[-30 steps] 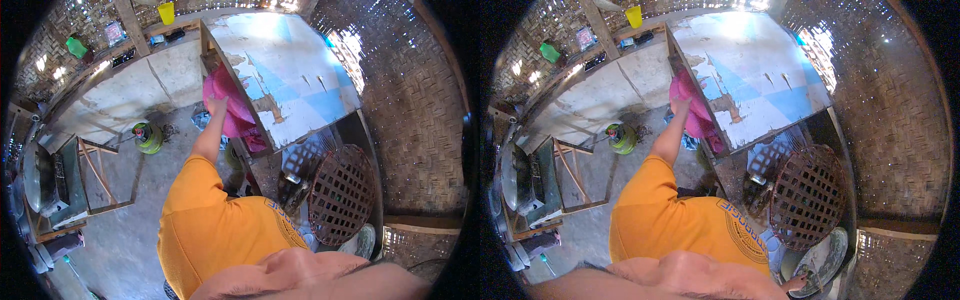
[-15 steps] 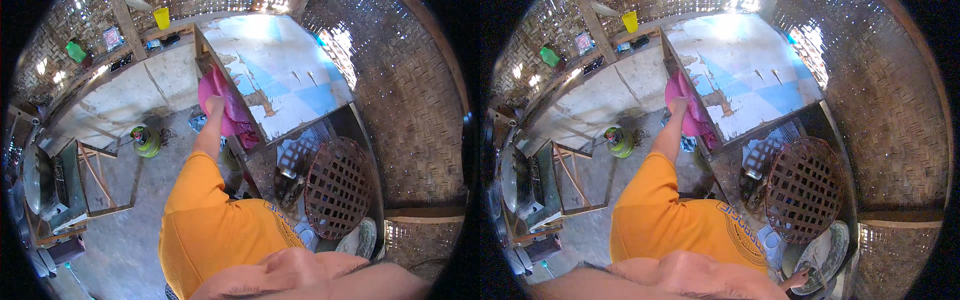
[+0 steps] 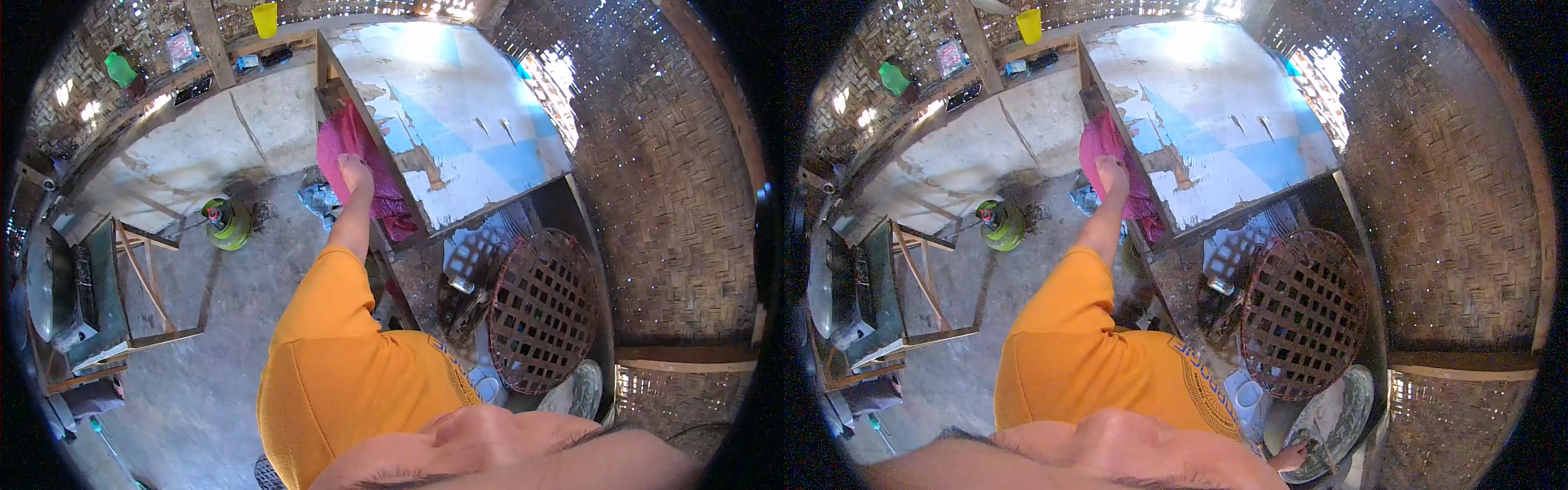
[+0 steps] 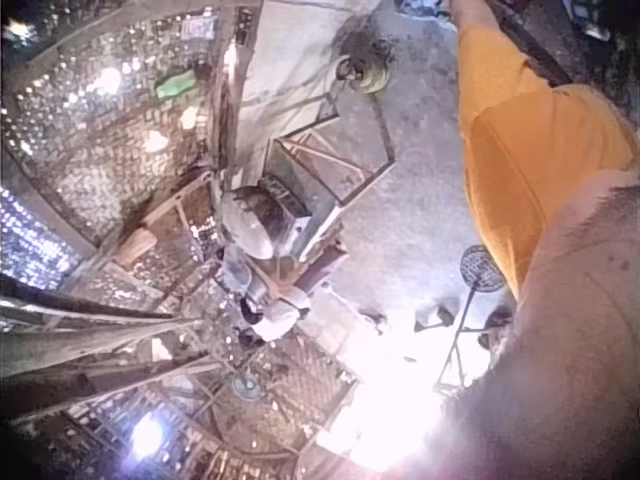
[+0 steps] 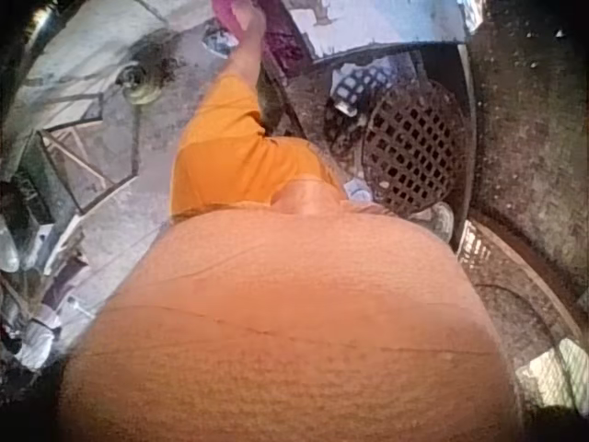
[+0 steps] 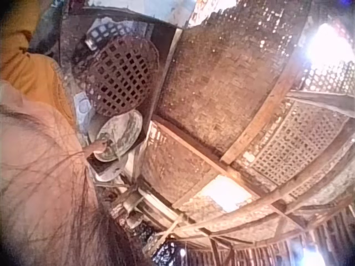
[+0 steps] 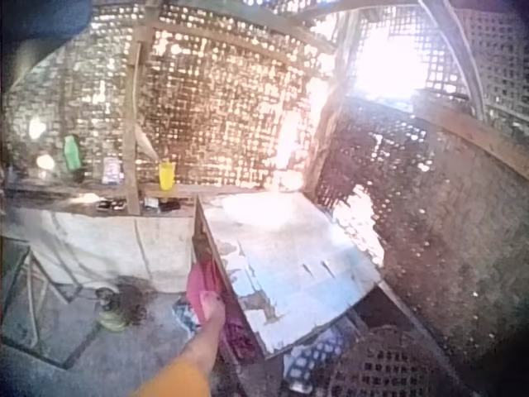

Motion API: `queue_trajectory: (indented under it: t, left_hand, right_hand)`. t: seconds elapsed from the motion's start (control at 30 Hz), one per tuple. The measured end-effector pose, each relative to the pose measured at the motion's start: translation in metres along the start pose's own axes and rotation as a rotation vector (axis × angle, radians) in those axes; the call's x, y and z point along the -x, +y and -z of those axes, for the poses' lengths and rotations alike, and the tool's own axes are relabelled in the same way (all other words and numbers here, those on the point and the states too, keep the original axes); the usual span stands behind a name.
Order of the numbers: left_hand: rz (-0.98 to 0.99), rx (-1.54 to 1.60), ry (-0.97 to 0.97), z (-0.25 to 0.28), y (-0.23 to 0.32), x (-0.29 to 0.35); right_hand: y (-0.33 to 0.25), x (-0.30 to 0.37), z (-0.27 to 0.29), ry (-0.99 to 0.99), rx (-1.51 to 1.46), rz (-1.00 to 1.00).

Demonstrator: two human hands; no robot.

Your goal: The person prepares and cooks crackers by placing dough-covered trays into a large pot and then using a press to mold small circles of dough onto a tray.

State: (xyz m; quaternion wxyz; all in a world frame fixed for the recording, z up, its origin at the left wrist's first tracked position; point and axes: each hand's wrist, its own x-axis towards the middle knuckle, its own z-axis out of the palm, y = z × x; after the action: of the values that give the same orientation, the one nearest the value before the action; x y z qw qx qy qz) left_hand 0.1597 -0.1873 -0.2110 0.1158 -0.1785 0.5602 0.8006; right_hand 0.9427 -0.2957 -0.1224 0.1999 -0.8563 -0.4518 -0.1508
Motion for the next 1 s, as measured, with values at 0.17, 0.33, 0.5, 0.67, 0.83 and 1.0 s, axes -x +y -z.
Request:
queue_trajectory:
  t: [0.17,0.33,0.5,0.67,0.83,1.0]
  left_hand:
    - [-0.615,-1.004,-0.046,0.010,-0.016,-0.029]
    - [-0.606,-1.111,-0.202,0.001,-0.014,-0.039]
    - [-0.930,-1.110,-0.369,0.002,-0.045,-0.073]
    - [-0.458,-0.839,-0.716,-0.004,-0.032,-0.062]
    - [0.063,-0.064,-0.649,0.011,-0.007,-0.059]
    - [0.302,0.759,-0.661,0.039,0.019,-0.044]
  right_hand:
    - [-0.012,0.007,0.001,0.012,-0.027,0.034]
    - [-0.019,0.008,0.002,0.023,-0.050,0.065]
    - [-0.019,-0.006,-0.014,0.025,-0.099,0.117]
    - [-0.015,-0.002,-0.015,0.022,-0.120,0.139]
    - [-0.032,0.009,-0.005,0.021,-0.158,0.153]
    - [-0.040,0.003,-0.003,0.032,-0.216,0.185]
